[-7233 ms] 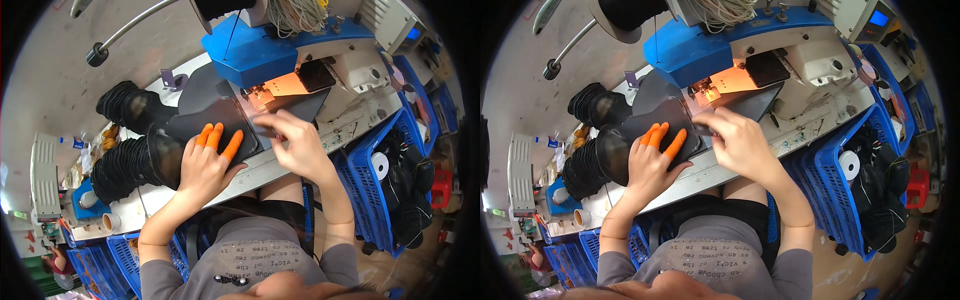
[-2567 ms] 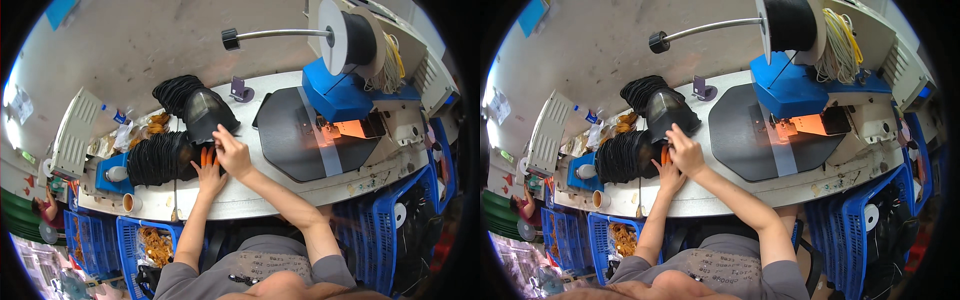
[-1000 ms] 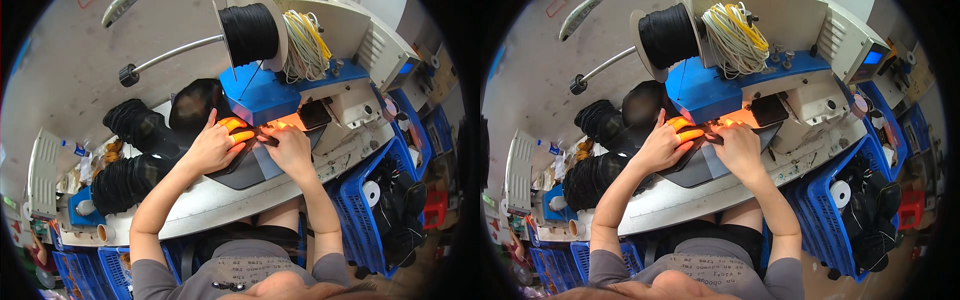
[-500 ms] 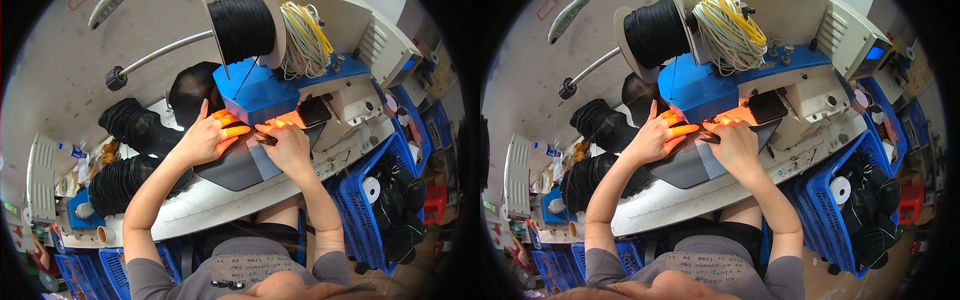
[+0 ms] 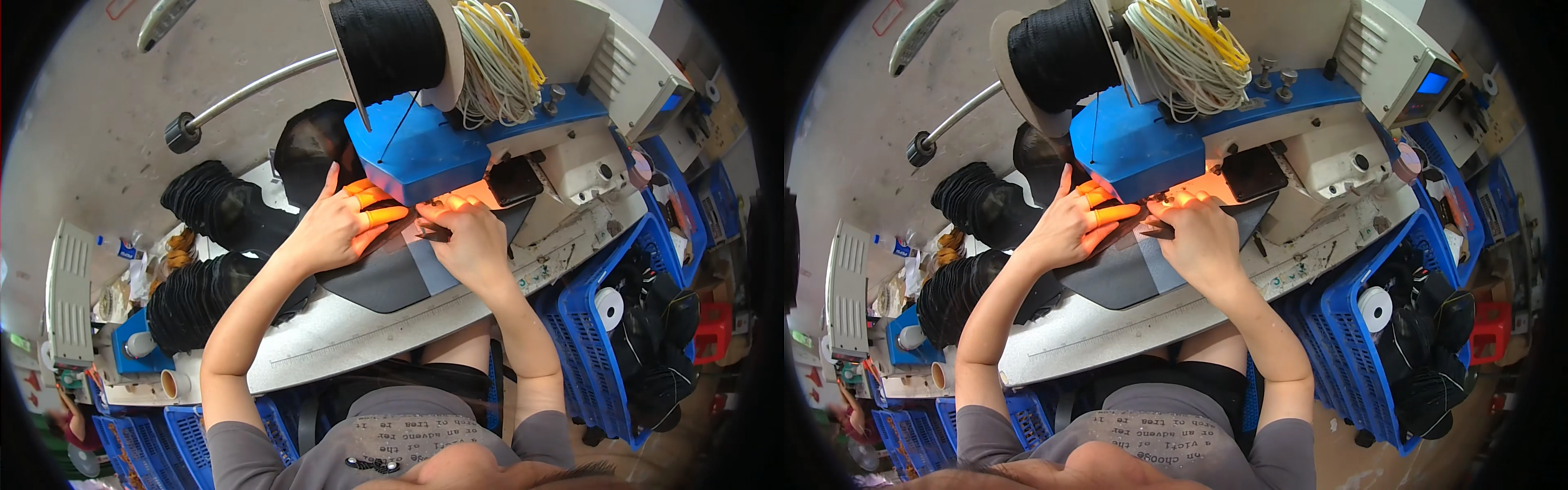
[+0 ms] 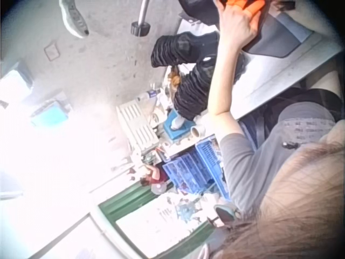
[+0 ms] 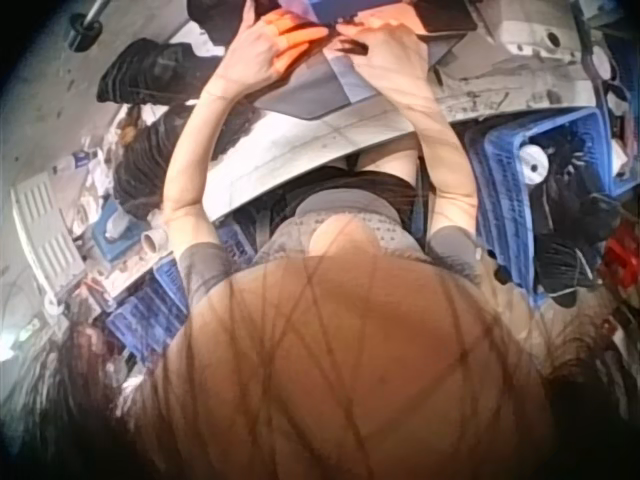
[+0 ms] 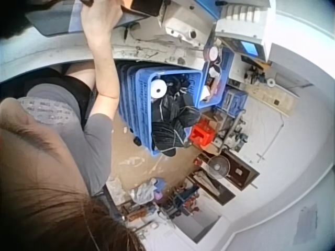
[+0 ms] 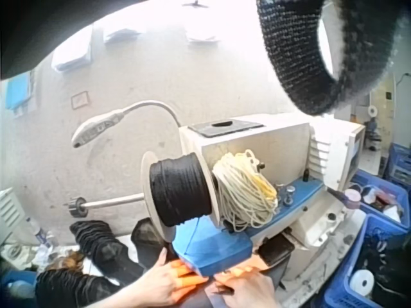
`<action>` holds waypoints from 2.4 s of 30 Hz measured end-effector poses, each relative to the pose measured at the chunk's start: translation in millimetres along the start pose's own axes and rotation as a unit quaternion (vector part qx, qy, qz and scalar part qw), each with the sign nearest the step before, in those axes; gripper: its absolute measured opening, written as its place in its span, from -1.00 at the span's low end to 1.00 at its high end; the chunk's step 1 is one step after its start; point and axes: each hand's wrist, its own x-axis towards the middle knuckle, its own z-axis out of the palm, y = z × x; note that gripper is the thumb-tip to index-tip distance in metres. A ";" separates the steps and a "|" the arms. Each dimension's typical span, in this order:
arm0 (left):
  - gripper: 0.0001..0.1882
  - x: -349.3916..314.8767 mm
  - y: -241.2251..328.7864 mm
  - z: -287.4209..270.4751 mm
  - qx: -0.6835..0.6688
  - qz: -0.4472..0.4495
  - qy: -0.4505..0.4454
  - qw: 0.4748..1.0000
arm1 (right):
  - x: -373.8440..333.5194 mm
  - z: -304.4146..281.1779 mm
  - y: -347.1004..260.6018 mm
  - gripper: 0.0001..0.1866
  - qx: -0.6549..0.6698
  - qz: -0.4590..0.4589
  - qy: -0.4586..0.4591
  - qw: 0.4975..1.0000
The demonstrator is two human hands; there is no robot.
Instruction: The person operates a sewing machine to stitch a black boot. They guide the boot under the needle, using a tool to assist with alignment and tension. The person repeatedly feeds the boot through the machine, pauses to adjust the material, and continues the sewing process.
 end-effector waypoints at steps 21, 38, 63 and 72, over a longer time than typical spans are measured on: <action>-0.63 0.7 -1.6 1.0 -0.008 0.010 0.023 1.000 | -3.5 5.5 6.5 -0.65 -0.027 -0.028 -0.010 0.999; -0.66 8.7 -11.7 -3.2 -0.046 0.036 -0.002 0.998 | -7.3 4.8 8.7 -0.70 -0.008 -0.033 0.031 0.999; -0.72 8.1 40.5 1.9 0.035 -0.083 0.035 0.995 | -27.2 -12.4 30.1 -0.69 0.114 -0.041 0.104 0.987; -0.64 -3.9 63.2 -0.4 -0.029 -0.079 0.027 0.996 | -27.1 -9.8 32.5 -0.69 0.103 -0.038 0.114 0.987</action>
